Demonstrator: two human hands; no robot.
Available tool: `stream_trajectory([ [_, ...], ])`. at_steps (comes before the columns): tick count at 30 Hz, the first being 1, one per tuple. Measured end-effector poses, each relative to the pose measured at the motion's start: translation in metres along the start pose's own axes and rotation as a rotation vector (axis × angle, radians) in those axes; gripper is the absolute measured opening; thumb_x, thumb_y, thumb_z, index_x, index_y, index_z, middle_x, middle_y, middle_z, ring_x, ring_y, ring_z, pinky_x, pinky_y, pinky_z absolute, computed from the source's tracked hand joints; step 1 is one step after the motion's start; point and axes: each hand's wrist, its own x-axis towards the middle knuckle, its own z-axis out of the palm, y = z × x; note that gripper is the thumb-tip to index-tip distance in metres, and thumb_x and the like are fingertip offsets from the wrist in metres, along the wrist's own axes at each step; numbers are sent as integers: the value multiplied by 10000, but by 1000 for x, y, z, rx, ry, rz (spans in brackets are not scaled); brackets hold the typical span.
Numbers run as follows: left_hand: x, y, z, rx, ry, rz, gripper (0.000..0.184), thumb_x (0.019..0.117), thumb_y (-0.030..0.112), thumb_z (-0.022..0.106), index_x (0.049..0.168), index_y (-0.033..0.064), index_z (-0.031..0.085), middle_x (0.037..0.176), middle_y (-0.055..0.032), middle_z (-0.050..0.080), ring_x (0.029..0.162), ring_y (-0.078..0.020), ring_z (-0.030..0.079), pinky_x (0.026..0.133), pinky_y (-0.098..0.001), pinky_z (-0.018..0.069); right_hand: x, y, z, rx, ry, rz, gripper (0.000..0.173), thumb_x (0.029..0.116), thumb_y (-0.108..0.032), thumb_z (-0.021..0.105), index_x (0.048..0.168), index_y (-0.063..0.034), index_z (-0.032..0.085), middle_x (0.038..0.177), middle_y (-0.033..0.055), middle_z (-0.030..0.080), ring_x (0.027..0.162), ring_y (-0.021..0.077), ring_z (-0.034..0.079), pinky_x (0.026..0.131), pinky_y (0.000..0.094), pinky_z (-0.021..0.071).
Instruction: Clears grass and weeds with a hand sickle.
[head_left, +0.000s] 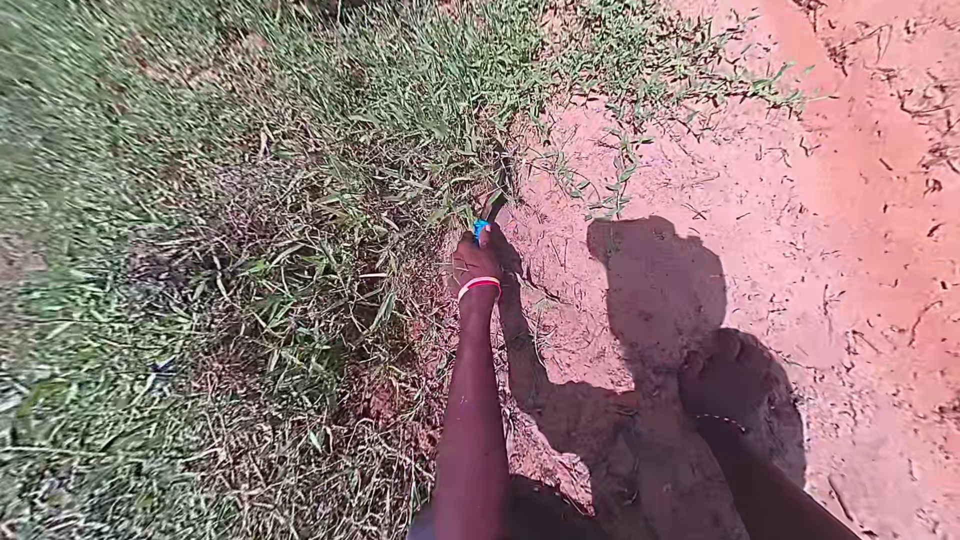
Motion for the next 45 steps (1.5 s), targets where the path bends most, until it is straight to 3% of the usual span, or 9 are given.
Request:
stream_trajectory([
  [3,44,39,-29,36,-40,-98,617,1097,471,427,1434,-37,522,1413,-318,556,1359,-465,516,1104,-640,398,1,-5,-1,17,-18,4,691,926,-368,439,1463,67,466,1465,395,448,1368,590,422,1060,743,298],
  [6,75,45,-18,129,-44,-100,629,1091,508,395,1379,-19,582,1376,-299,597,1327,-449,555,1067,-654,433,2,-1,0,1,12,3,707,913,-390,427,1456,60,479,1450,384,472,1360,579,440,1058,735,309],
  [9,17,8,1,174,-46,-74,635,1106,527,305,1457,49,532,1308,-281,646,1256,-449,611,1026,-637,478,2,-1,2,17,-4,9,710,919,-388,414,1466,63,462,1472,380,452,1381,576,421,1073,742,293],
  [14,-63,5,-9,223,-111,-130,595,1111,509,316,1365,60,612,1247,-234,691,1218,-396,651,1015,-583,501,-1,-1,0,8,-50,29,697,942,-387,413,1488,46,440,1499,372,428,1406,568,395,1096,733,273],
  [22,27,31,-9,119,-110,-93,615,1116,470,319,1363,-22,593,1365,-285,610,1313,-425,578,1068,-623,455,2,-4,-4,11,-53,22,686,948,-404,385,1495,5,445,1484,369,444,1393,557,418,1088,719,292],
  [30,-115,-37,-2,225,-115,-135,576,1118,489,313,1428,67,555,1181,-231,711,1156,-401,679,975,-586,520,-2,-2,2,45,4,14,646,939,-384,417,1461,-9,479,1440,376,474,1353,580,443,1068,731,299],
  [40,0,20,19,63,-63,-74,615,1120,479,299,1371,-11,571,1327,-304,622,1278,-466,586,1017,-660,471,3,-1,5,28,27,5,681,916,-419,404,1448,-1,489,1422,372,493,1342,573,459,1060,728,312],
  [42,-24,9,20,141,-97,-107,606,1121,481,287,1427,21,536,1341,-279,627,1284,-441,596,1039,-631,474,0,0,6,21,13,1,669,934,-408,408,1457,3,477,1430,375,482,1350,576,450,1066,729,308],
  [45,-122,-56,15,289,-88,-155,573,1109,503,337,1409,81,582,1124,-226,733,1098,-405,708,930,-590,545,2,-1,3,27,-5,1,652,947,-391,417,1463,2,474,1454,377,462,1370,575,431,1082,726,300],
])
